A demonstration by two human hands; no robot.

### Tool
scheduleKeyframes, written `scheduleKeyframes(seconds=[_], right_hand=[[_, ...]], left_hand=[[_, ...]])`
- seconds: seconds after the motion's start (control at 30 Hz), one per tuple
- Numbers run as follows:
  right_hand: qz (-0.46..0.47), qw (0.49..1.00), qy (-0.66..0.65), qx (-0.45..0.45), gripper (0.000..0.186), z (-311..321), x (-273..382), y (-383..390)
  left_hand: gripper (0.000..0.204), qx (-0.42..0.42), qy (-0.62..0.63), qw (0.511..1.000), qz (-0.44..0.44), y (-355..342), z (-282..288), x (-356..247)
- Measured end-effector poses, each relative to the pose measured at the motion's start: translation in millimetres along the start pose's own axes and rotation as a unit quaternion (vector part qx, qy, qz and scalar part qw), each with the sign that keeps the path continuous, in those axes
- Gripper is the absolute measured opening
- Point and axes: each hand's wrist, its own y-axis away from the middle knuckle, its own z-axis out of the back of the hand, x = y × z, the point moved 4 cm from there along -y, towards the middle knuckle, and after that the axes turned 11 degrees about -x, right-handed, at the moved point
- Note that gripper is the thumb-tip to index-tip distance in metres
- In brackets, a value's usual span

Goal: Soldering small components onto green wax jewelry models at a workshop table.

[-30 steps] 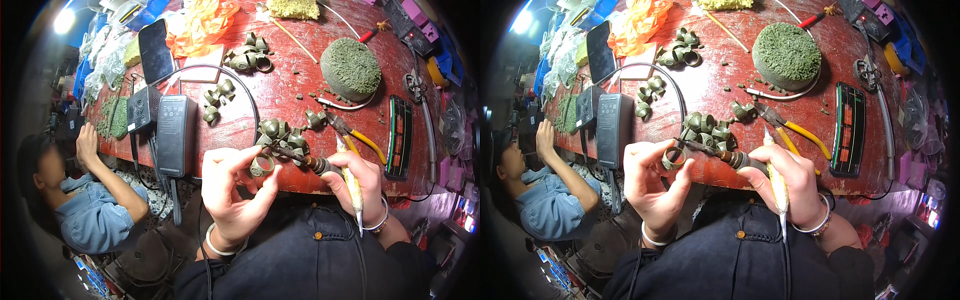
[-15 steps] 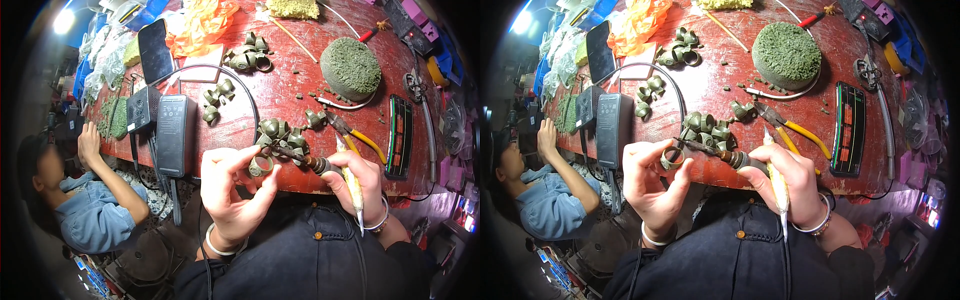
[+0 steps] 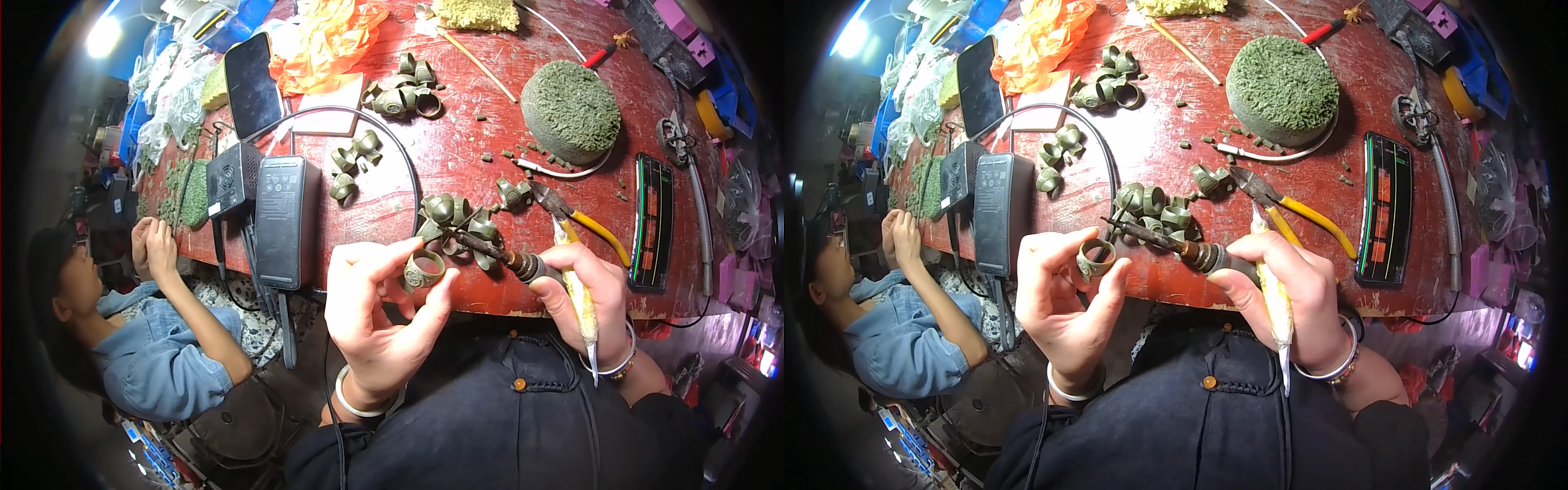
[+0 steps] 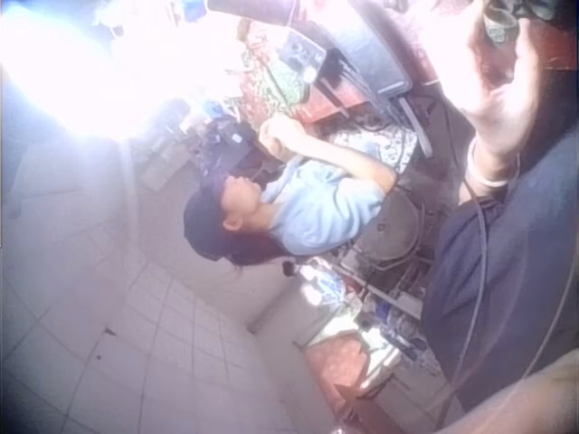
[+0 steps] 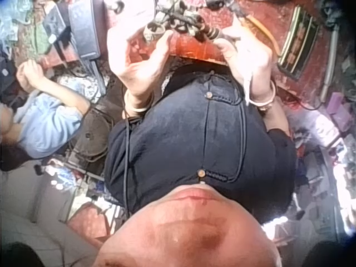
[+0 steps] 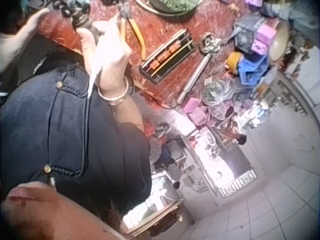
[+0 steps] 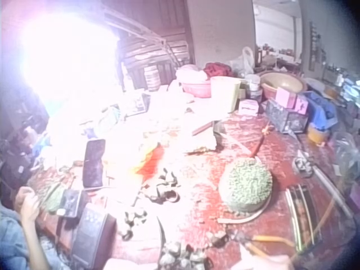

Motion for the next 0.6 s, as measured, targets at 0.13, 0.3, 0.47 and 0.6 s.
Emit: scheduleKeyframes(seconds=[0.13, 0.3, 0.47, 0.6], right_hand=[[-0.002, 1.0, -0.001, 0.003, 0.024, -0.4, -1.0, 0.3], [-0.001, 1.0, -0.003, -0.009, 0.024, -0.7, -0.8, -1.2], [-0.027, 1.0, -0.006, -0.007, 0.023, 1.7, 0.0, -3.0], [-0.018, 1.0, -0.01, -0.024, 0.022, 2.9, 0.0, -3.5]], left_hand=[[0.05, 0.001, -0.005, 1.0, 0.0, -0.9, 0.0, -2.3], [0.049, 0.005, -0.008, 1.0, -0.004, -2.9, 0.0, -1.9], [0.048, -0.02, -0.037, 0.999, 0.013, -2.7, 4.0, 4.6], [0.044, -0.027, -0.123, 0.992, 0.015, -6.0, 5.5, 11.0]])
